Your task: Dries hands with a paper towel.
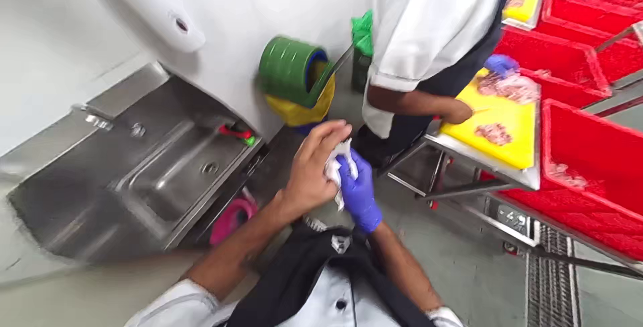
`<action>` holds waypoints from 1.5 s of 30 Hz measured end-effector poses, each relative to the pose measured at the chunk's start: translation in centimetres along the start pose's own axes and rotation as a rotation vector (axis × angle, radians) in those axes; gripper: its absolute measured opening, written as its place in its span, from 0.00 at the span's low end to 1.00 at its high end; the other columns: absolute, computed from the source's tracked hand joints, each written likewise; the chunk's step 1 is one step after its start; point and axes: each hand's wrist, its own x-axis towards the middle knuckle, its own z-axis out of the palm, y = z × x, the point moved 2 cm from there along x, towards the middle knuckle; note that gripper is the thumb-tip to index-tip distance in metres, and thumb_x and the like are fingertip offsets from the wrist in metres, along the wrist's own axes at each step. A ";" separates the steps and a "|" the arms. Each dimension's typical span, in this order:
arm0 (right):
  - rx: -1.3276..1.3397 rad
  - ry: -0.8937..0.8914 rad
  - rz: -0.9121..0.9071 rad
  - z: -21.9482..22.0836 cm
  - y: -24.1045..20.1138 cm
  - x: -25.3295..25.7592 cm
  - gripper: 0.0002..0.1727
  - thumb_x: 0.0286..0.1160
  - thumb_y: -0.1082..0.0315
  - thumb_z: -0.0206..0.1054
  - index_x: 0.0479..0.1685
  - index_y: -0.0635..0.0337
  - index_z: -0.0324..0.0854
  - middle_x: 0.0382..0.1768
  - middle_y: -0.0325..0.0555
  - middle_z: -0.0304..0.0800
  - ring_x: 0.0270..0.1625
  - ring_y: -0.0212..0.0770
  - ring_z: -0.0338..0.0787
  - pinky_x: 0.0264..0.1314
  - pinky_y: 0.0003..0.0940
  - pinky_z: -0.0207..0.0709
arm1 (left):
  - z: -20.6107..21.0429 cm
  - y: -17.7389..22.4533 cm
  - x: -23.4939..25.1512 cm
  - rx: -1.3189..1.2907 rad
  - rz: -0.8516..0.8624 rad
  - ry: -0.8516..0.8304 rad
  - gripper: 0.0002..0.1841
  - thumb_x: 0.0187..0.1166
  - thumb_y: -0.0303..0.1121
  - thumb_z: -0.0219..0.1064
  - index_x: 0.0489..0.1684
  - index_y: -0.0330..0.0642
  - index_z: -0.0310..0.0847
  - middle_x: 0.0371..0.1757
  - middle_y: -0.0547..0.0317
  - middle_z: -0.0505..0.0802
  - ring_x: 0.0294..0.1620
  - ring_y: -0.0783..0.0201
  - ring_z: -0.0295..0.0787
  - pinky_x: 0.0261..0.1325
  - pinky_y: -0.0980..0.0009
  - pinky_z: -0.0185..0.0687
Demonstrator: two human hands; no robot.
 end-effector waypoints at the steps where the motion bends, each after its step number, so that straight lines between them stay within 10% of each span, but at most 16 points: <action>1: 0.030 -0.010 0.038 -0.1 -0.2 -0.2 0.10 0.82 0.75 0.56 0.46 0.67 0.85 0.37 0.32 0.91 0.43 0.17 0.88 0.52 0.18 0.85 | -0.1 0.2 -0.1 -0.066 -0.056 -0.027 0.40 0.57 0.28 0.77 0.80 0.40 0.71 0.76 0.43 0.82 0.74 0.52 0.82 0.75 0.54 0.83; 5: 0.170 -0.031 0.121 -1.2 0.4 -0.7 0.11 0.89 0.63 0.57 0.52 0.45 0.86 0.44 0.20 0.93 0.46 0.18 0.90 0.52 0.21 0.86 | -0.6 0.5 0.2 -0.258 -0.227 -0.073 0.53 0.44 0.16 0.77 0.86 0.34 0.61 0.83 0.42 0.76 0.76 0.51 0.80 0.70 0.56 0.86; 9: 0.360 0.007 0.164 -2.9 1.8 -1.5 0.19 0.93 0.54 0.50 0.64 0.53 0.81 0.51 0.39 0.95 0.49 0.36 0.94 0.51 0.34 0.91 | -0.9 0.5 -0.3 -0.273 -0.204 -0.060 0.48 0.58 0.24 0.81 0.86 0.28 0.59 0.83 0.37 0.75 0.80 0.50 0.78 0.73 0.56 0.84; 17: 0.330 0.089 0.210 -4.1 2.7 -2.5 0.22 0.96 0.62 0.40 0.65 0.58 0.79 0.49 0.42 0.95 0.46 0.37 0.96 0.46 0.33 0.92 | -1.5 0.8 -0.7 -0.239 -0.167 -0.029 0.44 0.64 0.31 0.80 0.82 0.22 0.63 0.82 0.34 0.76 0.81 0.48 0.76 0.79 0.54 0.80; 22: 0.229 0.160 0.214 -4.9 2.7 -2.9 0.21 0.96 0.59 0.41 0.64 0.55 0.80 0.55 0.40 0.92 0.56 0.37 0.92 0.60 0.36 0.88 | -2.1 1.8 -0.1 0.245 0.109 -0.049 0.44 0.65 0.50 0.83 0.81 0.39 0.72 0.82 0.38 0.78 0.86 0.45 0.71 0.85 0.47 0.67; 28: -0.060 0.340 -0.041 -5.6 -2.0 -1.7 0.10 0.82 0.73 0.64 0.57 0.54 0.83 0.50 0.28 0.93 0.53 0.26 0.91 0.57 0.28 0.88 | -2.2 1.4 0.4 0.378 0.177 -0.054 0.48 0.67 0.61 0.78 0.89 0.51 0.64 0.87 0.40 0.74 0.91 0.45 0.62 0.88 0.46 0.56; 33: -0.604 0.096 -0.457 -2.3 -3.2 -1.9 0.09 0.69 0.67 0.77 0.47 0.55 0.91 0.48 0.47 0.92 0.57 0.42 0.89 0.60 0.37 0.82 | -1.5 1.4 0.9 0.426 0.151 0.008 0.41 0.74 0.54 0.73 0.89 0.55 0.63 0.87 0.34 0.71 0.91 0.39 0.59 0.88 0.38 0.49; 37: -0.563 -0.088 -0.399 -1.3 -1.2 -3.5 0.07 0.70 0.69 0.76 0.44 0.54 0.94 0.43 0.48 0.95 0.52 0.39 0.91 0.58 0.33 0.83 | -3.4 -0.8 2.3 0.266 -0.064 0.068 0.52 0.58 0.49 0.87 0.86 0.36 0.66 0.86 0.34 0.73 0.88 0.44 0.67 0.86 0.44 0.65; 40: -0.373 -0.113 -0.240 -2.7 -0.6 -3.4 0.05 0.73 0.69 0.75 0.43 0.58 0.94 0.47 0.45 0.95 0.55 0.34 0.91 0.62 0.29 0.85 | -5.0 -2.0 2.5 -0.227 -0.280 0.183 0.37 0.70 0.27 0.78 0.79 0.21 0.65 0.75 0.36 0.84 0.72 0.51 0.85 0.67 0.59 0.88; 45: -0.231 0.184 -0.377 -2.5 -5.0 -0.5 0.07 0.75 0.72 0.71 0.46 0.54 0.92 0.53 0.35 0.93 0.61 0.33 0.89 0.66 0.32 0.83 | -4.6 -0.6 2.4 -0.299 -0.247 0.177 0.23 0.75 0.19 0.69 0.68 0.18 0.74 0.58 0.39 0.92 0.55 0.56 0.93 0.60 0.62 0.91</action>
